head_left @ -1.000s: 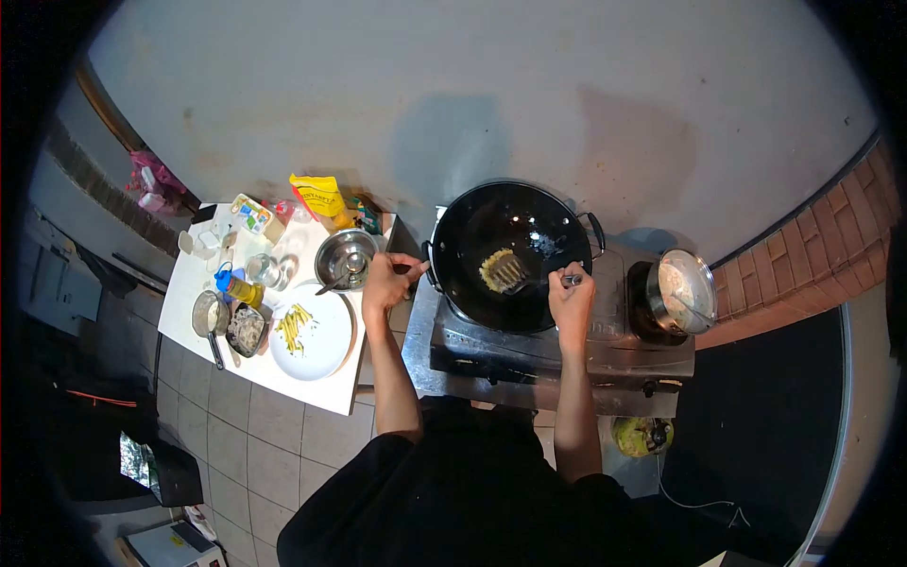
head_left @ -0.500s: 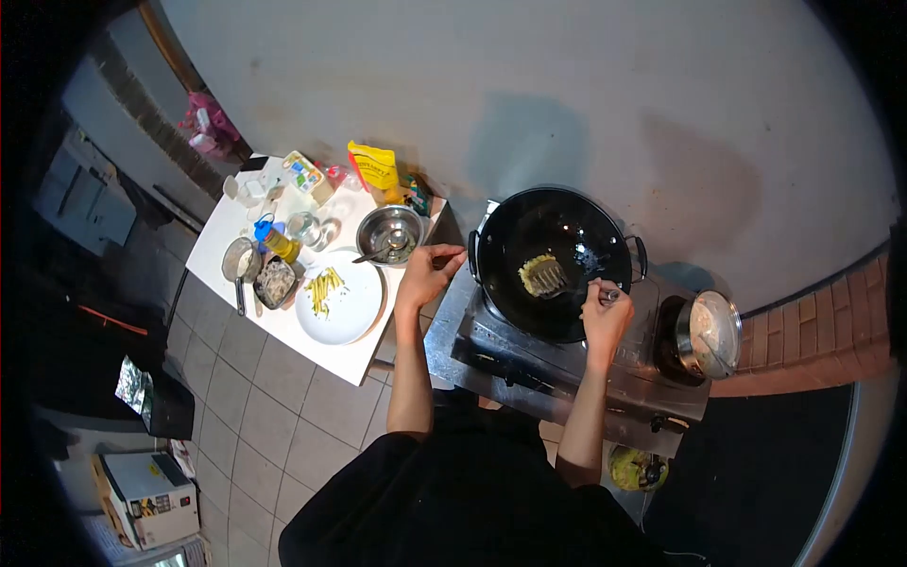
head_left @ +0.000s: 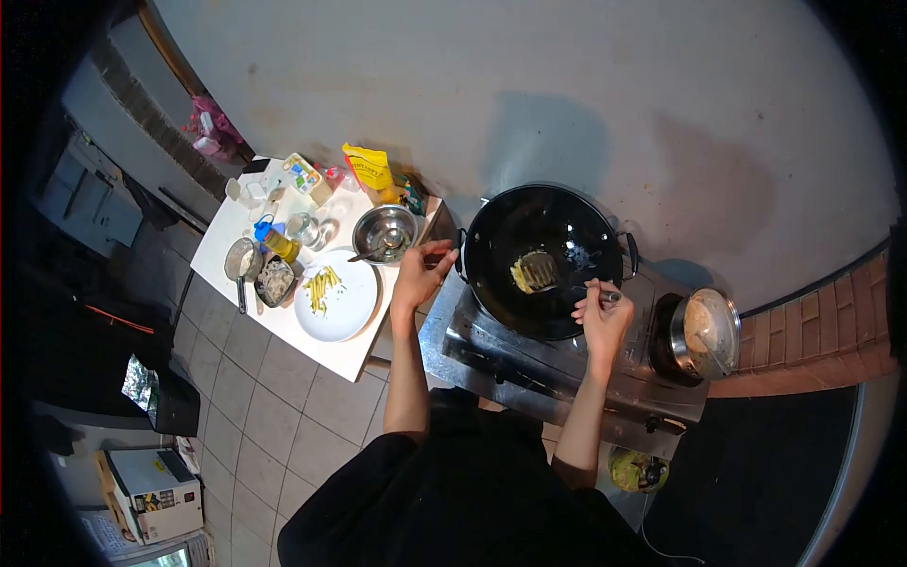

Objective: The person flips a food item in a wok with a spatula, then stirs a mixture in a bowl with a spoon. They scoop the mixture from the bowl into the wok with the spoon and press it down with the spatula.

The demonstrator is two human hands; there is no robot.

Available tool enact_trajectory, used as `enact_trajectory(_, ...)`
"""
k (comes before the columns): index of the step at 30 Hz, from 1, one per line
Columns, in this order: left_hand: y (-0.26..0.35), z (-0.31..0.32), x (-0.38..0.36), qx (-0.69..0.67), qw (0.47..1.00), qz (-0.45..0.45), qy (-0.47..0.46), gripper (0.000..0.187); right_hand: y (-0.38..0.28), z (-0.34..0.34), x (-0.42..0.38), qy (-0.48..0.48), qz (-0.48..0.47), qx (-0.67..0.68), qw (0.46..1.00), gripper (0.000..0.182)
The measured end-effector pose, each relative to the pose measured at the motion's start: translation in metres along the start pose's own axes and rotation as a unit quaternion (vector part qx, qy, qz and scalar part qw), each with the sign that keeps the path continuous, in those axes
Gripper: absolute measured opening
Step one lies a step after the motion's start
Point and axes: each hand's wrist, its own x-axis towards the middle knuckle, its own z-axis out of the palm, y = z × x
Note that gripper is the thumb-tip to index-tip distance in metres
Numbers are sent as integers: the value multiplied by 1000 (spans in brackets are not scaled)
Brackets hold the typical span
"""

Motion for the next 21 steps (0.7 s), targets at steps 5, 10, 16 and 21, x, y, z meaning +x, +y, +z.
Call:
enact_trajectory(5,-7,1,5,10,1000,22,-2,37,3,6,0,14,-14,-32,999,23)
enact_trajectory(10,-5,3,7,22,1000,2,-8,38,-7,13,2,114,-92,-115,983,27)
enact_trajectory(16,-11,-1,12,29,999,-9,-21,38,-2,10,11,102,-155,-101,977,27)
enact_trajectory(21,-12,-3,18,16,999,-12,-31,36,-5,7,8,66,-130,-104,984,30)
